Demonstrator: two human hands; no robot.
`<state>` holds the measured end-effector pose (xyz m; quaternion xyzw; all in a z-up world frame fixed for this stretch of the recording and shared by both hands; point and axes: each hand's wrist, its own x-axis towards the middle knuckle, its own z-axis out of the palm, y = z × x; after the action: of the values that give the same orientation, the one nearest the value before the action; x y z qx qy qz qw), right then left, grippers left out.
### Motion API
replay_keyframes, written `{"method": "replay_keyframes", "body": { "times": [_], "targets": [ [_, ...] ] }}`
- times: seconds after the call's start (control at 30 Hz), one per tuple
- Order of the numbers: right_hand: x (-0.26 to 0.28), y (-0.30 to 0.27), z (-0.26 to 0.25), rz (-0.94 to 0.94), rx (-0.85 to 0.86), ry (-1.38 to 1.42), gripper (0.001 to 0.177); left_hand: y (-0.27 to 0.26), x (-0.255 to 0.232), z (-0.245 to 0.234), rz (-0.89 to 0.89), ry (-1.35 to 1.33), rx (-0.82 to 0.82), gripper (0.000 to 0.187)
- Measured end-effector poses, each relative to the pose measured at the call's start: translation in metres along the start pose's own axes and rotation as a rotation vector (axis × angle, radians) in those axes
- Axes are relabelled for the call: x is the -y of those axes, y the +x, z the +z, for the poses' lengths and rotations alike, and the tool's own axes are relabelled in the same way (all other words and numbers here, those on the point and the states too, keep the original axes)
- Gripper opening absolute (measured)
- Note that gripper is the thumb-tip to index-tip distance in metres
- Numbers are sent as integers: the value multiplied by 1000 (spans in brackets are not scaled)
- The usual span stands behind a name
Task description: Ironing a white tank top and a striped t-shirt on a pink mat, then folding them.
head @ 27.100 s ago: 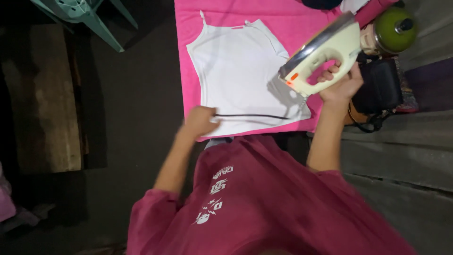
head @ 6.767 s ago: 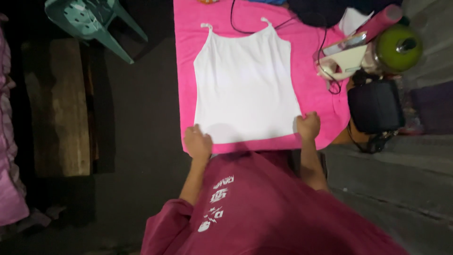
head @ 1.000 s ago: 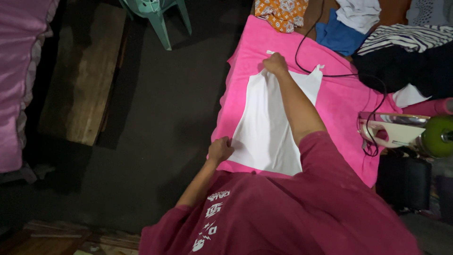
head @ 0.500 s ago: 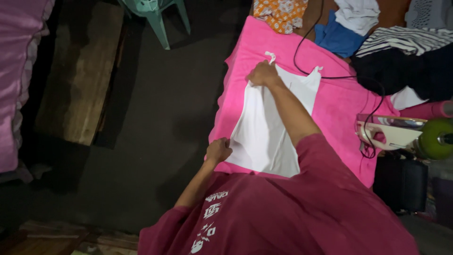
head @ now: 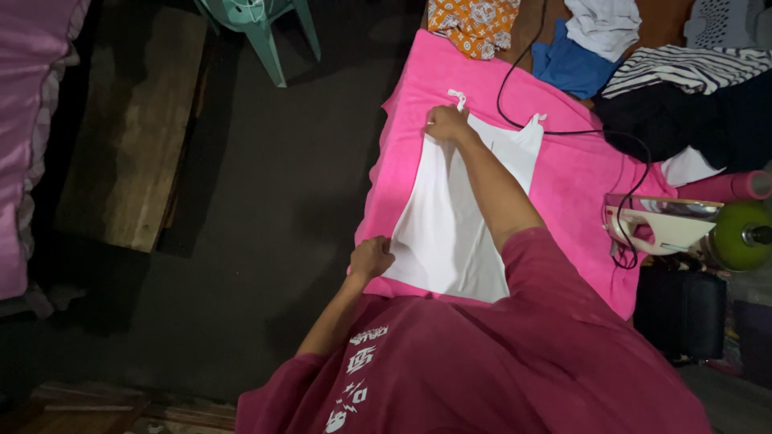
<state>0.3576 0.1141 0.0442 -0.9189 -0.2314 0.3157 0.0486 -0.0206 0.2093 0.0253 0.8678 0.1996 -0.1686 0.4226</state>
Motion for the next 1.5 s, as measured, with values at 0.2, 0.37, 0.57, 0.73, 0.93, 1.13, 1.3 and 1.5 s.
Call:
{"method": "replay_keyframes", "body": {
  "times": [0.2, 0.37, 0.57, 0.73, 0.93, 1.13, 1.3, 1.5],
  "targets": [
    [-4, -13, 11, -239, -299, 325, 19, 3, 1, -1, 39, 27, -1, 16],
    [-3, -13, 4, -244, -417, 516, 46, 3, 0, -1, -32, 70, 81, 20],
    [-35, -4, -12, -107, -396, 297, 39, -3, 6, 5, -121, -89, 84, 34],
    [-16, -24, -4, -202, -158, 329, 47, -8, 9, 7, -174, -139, 97, 35],
    [-10, -15, 16, -340, -214, 239, 34, -11, 14, 10, -159, -98, 153, 25],
    [-27, -38, -10, -142, -50, 767, 22, -32, -22, 14, 94, -25, 101, 21],
    [-74, -55, -16, 4, -9, 942, 19, -44, -65, 44, 364, 184, 56, 29],
    [-154, -45, 19, 40, -338, 772, 25, -54, -125, 85, 646, 276, 53, 37]
  ]
}}
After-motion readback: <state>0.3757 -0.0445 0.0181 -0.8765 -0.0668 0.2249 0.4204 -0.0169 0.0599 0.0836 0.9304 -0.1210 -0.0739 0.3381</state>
